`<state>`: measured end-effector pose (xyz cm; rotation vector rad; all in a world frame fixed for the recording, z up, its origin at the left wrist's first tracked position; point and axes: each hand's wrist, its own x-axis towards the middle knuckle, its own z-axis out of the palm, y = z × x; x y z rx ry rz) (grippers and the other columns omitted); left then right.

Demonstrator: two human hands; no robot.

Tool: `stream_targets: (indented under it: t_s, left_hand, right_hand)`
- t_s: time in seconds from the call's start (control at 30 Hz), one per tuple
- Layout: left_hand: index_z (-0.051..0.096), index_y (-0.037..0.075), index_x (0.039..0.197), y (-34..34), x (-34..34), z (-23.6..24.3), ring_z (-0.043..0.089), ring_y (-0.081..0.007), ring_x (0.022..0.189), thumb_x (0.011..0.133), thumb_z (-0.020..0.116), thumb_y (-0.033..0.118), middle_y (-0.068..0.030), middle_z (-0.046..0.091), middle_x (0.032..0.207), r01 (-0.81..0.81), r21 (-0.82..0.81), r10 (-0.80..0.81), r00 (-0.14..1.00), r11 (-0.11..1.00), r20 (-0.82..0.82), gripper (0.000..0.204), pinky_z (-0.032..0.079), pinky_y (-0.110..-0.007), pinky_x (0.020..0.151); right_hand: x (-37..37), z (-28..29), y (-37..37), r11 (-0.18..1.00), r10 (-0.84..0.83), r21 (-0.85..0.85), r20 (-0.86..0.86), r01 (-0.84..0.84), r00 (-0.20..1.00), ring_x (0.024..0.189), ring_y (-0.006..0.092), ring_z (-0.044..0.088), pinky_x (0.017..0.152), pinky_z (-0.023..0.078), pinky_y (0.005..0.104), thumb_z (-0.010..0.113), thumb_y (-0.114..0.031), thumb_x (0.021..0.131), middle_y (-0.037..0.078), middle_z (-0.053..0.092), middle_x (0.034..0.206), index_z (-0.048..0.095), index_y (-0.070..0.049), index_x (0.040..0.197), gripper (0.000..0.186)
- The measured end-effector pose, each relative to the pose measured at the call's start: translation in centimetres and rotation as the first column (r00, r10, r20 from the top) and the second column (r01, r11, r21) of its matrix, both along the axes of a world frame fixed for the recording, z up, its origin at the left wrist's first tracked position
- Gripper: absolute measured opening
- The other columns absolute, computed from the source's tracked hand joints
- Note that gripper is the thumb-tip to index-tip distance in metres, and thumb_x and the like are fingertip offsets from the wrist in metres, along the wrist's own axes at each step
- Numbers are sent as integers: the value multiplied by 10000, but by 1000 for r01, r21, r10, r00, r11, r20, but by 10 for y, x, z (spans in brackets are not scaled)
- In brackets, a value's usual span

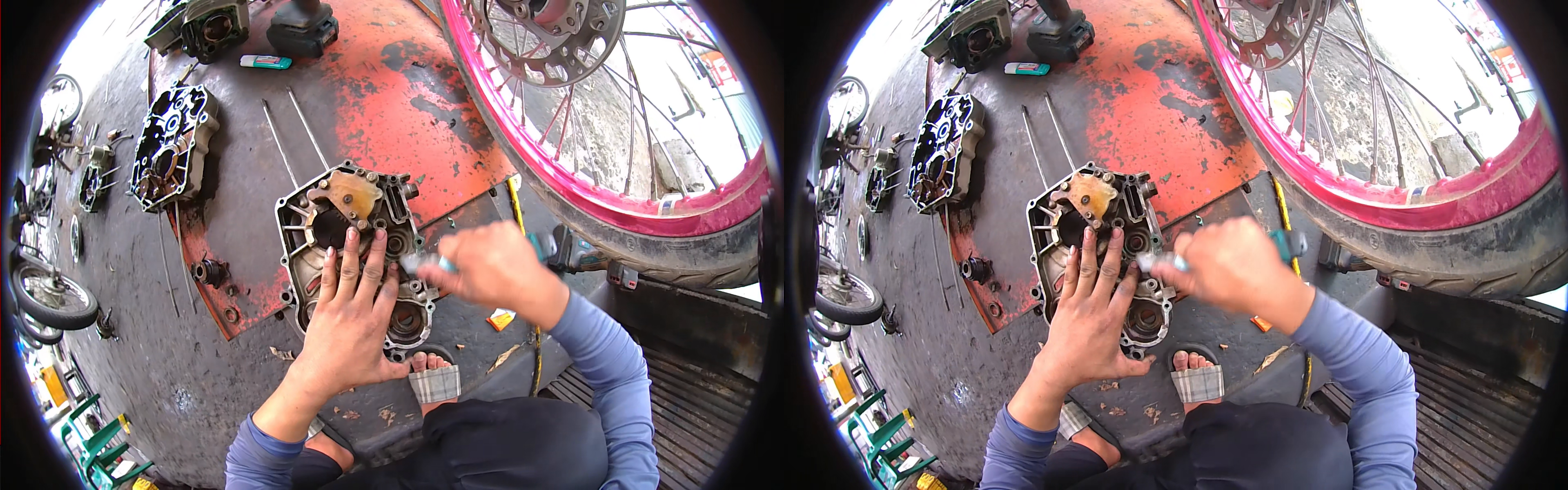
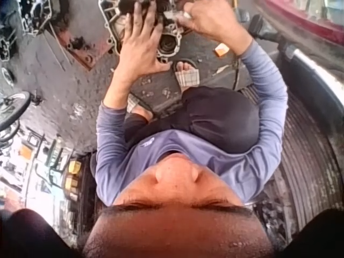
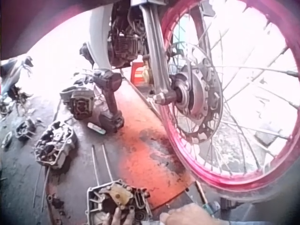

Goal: Cleaning and inspecting a motorcycle engine crankcase.

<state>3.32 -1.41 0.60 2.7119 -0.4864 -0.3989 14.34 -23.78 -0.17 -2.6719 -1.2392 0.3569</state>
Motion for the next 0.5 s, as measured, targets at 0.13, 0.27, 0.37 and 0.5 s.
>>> stream_targets:
  t_s: [0.13,0.27,0.37,0.5]
  left_hand:
    - [553,-42,1478,1,0,0,56,-536,1611,564,850,635,-297,183,1728,-3,-8,3,1000,1000,9,1176,91,-590,1305]
    - [553,-43,1477,-1,1,0,54,-537,1611,567,849,635,-297,180,1729,6,-8,-6,1000,1000,3,1173,90,-590,1306]
    - [550,-42,1480,0,1,0,49,-532,1613,569,850,632,-298,176,1730,-3,-4,3,1000,1000,3,1173,83,-589,1307]
    - [551,-39,1480,1,1,0,48,-532,1613,564,856,618,-298,173,1731,-6,-15,6,1000,1000,-4,1168,82,-582,1309]
  right_hand:
    - [2,0,2,999,-43,-26,-39,42,998,634,368,713,573,535,515,578,-632,992,163,689,671,680,-82,786,596]
    - [3,3,1,1000,-16,-23,-8,16,1000,635,366,711,573,540,505,581,-636,988,166,683,663,680,-84,783,597]
    - [1,1,1,1000,0,-9,-14,0,1000,637,366,709,578,543,501,589,-634,984,165,682,660,681,-85,772,596]
    - [12,1,-2,1000,-18,-19,-20,18,1000,651,359,713,583,543,498,590,-639,981,159,691,678,685,-81,776,602]
